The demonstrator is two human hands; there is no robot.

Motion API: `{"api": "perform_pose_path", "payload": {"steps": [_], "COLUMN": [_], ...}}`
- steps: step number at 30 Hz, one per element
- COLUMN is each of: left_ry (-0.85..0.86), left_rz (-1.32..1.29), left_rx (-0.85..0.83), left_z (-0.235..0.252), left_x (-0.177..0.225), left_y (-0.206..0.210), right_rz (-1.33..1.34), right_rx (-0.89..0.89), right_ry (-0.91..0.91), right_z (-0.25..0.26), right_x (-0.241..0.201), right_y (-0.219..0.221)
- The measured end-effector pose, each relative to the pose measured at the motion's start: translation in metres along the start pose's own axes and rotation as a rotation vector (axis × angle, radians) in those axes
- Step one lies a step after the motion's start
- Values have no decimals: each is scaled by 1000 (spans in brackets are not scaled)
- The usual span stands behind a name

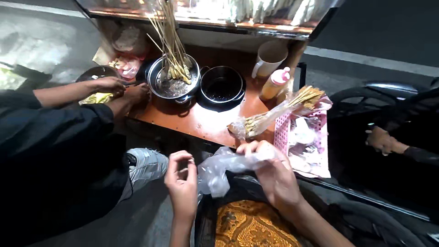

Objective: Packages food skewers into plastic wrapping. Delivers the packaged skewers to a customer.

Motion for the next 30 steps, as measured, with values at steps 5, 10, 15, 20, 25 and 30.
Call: {"api": "perform_pose_path", "payload": {"steps": [5, 10, 15, 20, 25, 30], "left_ry": [-92, -279, -332, -408, -416, -126], "left_rz": [-360, -123, -292, -417, -630, -607], "left_rx": [-263, -388, -329, -465, -287, -197], "left_z": [0, -1, 14, 34, 37, 41], "left_x": [-3, -16, -66, -80, -82, -90], "left_y": [-1, 17, 7, -15, -11, -12], "right_rz": [-38, -293, -875, -1452, -1000, -404], "right_rx": [76, 213, -256, -603, -88, -147], "right_ry": [116, 164, -446, -791, 104, 356], "right_z": [27, 53, 52, 58, 72, 58], "right_x": [16, 37, 60, 64, 84, 104], "right_y": [40, 55, 51, 37, 32, 72]}}
Point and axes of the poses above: each hand's wrist, its own z-axis towards the middle knuckle, its own y-axis out of the palm, x = y × z, the point moved 4 cm from there along z, towards the middle knuckle, and after that the axes turned 6 degrees about -x, right-handed, at the moved point
